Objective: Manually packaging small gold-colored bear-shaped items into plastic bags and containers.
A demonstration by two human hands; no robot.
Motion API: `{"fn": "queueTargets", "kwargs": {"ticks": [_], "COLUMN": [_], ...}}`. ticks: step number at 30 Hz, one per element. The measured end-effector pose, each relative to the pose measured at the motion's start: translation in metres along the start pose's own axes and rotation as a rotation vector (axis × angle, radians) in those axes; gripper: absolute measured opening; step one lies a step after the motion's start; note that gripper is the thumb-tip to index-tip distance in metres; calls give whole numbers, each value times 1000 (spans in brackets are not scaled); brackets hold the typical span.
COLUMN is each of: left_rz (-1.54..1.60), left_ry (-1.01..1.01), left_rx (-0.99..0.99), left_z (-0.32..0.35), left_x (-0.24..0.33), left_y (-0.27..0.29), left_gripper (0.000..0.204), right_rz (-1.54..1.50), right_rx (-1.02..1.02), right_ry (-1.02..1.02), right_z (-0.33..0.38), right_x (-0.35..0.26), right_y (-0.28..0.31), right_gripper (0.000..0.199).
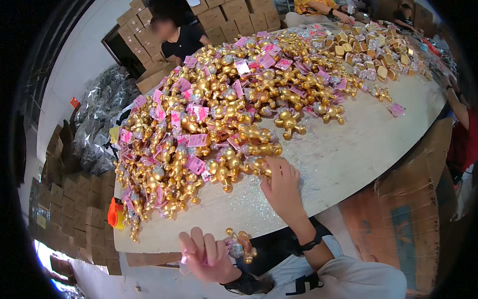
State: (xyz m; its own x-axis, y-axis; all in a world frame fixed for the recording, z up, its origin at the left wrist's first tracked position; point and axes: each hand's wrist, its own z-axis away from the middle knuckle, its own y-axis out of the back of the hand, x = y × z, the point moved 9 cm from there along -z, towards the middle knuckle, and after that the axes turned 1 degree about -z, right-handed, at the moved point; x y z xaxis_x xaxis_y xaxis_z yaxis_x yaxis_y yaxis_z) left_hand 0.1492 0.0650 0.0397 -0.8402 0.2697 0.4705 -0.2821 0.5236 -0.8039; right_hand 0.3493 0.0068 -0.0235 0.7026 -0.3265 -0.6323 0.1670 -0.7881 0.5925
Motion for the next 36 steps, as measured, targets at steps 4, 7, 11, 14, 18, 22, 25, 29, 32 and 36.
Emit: {"fn": "queueTargets", "kwargs": {"ticks": [4, 7, 11, 14, 18, 22, 25, 29, 32, 36], "left_rz": [-438, -542, -528, -483, -631, -824, -866, -973, -1029, -1045], "left_ry": [-114, -130, -132, -139, -185, -117, -167, -125, -98, -56], "left_rx": [88, 85, 106, 106, 37, 214, 15, -194, -152, -121], "left_z": [-9, -16, -21, -20, -18, -15, -18, -19, -18, -18], "left_x": [-5, -5, -10, -8, -6, -5, -5, -16, -18, -21], "left_y": [1, 5, 17, 21, 18, 18, 13, -7, -12, -7], "left_gripper": [43, 45, 54, 56, 52, 54, 66, 90, 90, 70], "right_rz": [-530, -772, -1149, -999, -1062, -1097, -976, -670, -637, -610], "right_rx": [40, 110, -19, -217, -305, -333, -198, -100, 13, 7], "right_ry": [-103, -92, 35, 131, 21, -59, 47, 267, 241, 275], "right_z": [-3, 0, 12, 15, 21, 19, 16, 16, 21, 21], "right_x": [-7, -19, -34, -53, -50, -46, -48, -71, -66, -67], "right_y": [15, 31, 34, 36, 26, 23, 34, 48, 53, 55], "right_gripper": [42, 37, 33, 34, 39, 42, 40, 32, 34, 33]}}
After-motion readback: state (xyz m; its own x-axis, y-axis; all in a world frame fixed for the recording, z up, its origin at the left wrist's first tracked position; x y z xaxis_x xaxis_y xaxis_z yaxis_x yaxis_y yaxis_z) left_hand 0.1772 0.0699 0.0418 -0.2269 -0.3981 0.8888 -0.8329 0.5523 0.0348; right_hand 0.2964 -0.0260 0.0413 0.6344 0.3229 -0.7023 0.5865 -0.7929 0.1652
